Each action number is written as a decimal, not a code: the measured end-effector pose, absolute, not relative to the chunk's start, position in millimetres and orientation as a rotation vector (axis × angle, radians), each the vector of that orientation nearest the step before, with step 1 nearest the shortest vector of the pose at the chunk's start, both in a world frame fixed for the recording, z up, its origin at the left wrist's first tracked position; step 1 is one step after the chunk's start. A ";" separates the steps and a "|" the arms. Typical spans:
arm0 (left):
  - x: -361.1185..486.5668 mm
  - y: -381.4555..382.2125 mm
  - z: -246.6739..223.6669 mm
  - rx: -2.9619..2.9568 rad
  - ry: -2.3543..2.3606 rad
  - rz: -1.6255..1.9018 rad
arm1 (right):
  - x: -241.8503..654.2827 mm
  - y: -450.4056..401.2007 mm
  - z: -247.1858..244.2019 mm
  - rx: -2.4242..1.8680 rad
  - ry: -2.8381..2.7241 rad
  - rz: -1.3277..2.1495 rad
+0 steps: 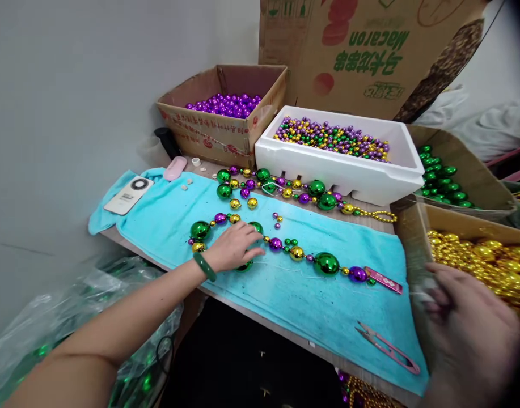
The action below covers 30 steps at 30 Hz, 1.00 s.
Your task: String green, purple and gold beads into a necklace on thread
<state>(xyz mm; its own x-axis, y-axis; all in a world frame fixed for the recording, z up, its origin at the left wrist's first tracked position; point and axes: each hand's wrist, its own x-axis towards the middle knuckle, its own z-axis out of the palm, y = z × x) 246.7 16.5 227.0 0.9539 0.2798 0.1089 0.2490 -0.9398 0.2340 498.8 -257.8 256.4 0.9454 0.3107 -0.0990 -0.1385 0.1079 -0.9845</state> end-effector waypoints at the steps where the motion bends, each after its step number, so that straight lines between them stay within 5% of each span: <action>1: 256.9 20.8 229.3 2.887 0.443 0.240 | 488.5 -243.7 249.6 -1.410 -0.180 0.455; 7: 329.2 35.2 217.5 2.765 0.676 0.116 | 433.6 -194.1 223.3 -1.458 -0.335 0.765; 15: 363.7 38.6 204.2 2.472 0.766 0.070 | 415.8 -187.2 195.0 -1.557 -0.381 0.704; 22: 344.7 44.2 233.2 1.044 0.529 0.255 | 422.5 -189.4 191.5 -1.649 -0.512 0.519; 30: 332.8 42.4 242.8 0.825 0.518 0.347 | 419.1 -188.1 197.0 -1.651 -0.617 0.485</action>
